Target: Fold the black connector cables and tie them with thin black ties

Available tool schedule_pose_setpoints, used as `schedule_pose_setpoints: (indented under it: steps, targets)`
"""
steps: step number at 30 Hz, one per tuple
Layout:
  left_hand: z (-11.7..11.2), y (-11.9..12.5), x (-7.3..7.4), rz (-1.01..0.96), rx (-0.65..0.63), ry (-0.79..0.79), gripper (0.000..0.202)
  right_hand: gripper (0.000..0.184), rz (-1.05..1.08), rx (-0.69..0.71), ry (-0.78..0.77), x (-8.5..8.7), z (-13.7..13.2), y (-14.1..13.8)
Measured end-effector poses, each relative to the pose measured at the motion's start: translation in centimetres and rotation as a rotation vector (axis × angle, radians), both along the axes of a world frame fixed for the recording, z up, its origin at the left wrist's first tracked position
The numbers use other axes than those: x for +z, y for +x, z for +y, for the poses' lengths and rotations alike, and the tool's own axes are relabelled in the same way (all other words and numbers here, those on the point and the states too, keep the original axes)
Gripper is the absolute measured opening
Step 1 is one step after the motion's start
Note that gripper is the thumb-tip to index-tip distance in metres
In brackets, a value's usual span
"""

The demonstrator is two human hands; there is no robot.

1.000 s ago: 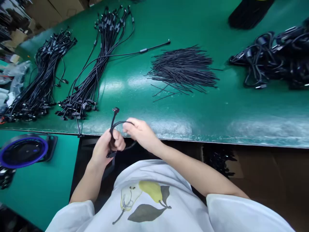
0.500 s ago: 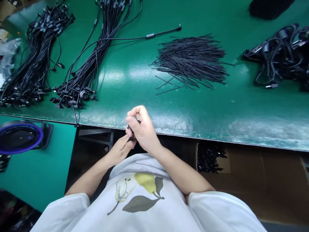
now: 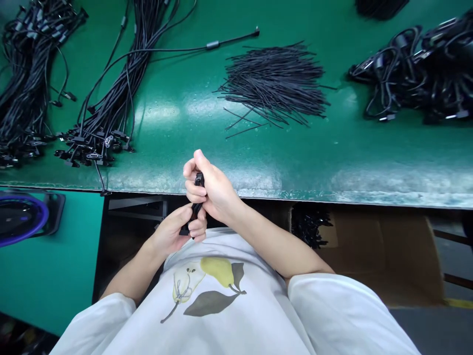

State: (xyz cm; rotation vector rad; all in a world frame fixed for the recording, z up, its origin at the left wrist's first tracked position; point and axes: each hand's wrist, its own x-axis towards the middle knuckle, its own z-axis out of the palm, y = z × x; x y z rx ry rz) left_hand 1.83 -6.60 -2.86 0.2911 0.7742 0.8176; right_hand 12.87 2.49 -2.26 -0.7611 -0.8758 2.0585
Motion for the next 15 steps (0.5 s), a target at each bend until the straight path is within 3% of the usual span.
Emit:
schedule_pose_setpoints:
  steps: [2,4,6,8,10,12,15]
  targets:
    - [0.1,-0.2,-0.5,0.093,0.021,0.063,0.035,0.05,-0.214,-0.078,0.381,-0.2,0.2,1.4]
    - [0.2,-0.5,-1.1,0.207,0.037,0.13,0.035,0.04,-0.463,-0.112,0.914,0.0,0.4,3.3]
    - [0.4,-1.0,-1.6,0.359,0.001,0.235,0.035,0.028,-0.674,0.006,1.436,0.2,0.5,5.2]
    - [0.6,-1.4,-1.8,0.529,-0.106,0.351,0.034,0.028,-0.845,0.219,1.788,0.3,0.3,6.4]
    - [0.7,-1.6,-1.6,0.712,-0.24,0.438,0.032,0.025,-0.985,0.376,1.983,0.2,0.0,6.8]
    - [0.7,-1.6,-1.2,0.824,-0.324,0.479,0.03,0.027,-1.05,0.446,2.121,0.2,-0.2,6.7]
    - [0.9,-1.5,-0.8,0.718,-0.335,0.466,0.032,0.028,-1.074,0.444,2.26,0.2,0.0,6.5]
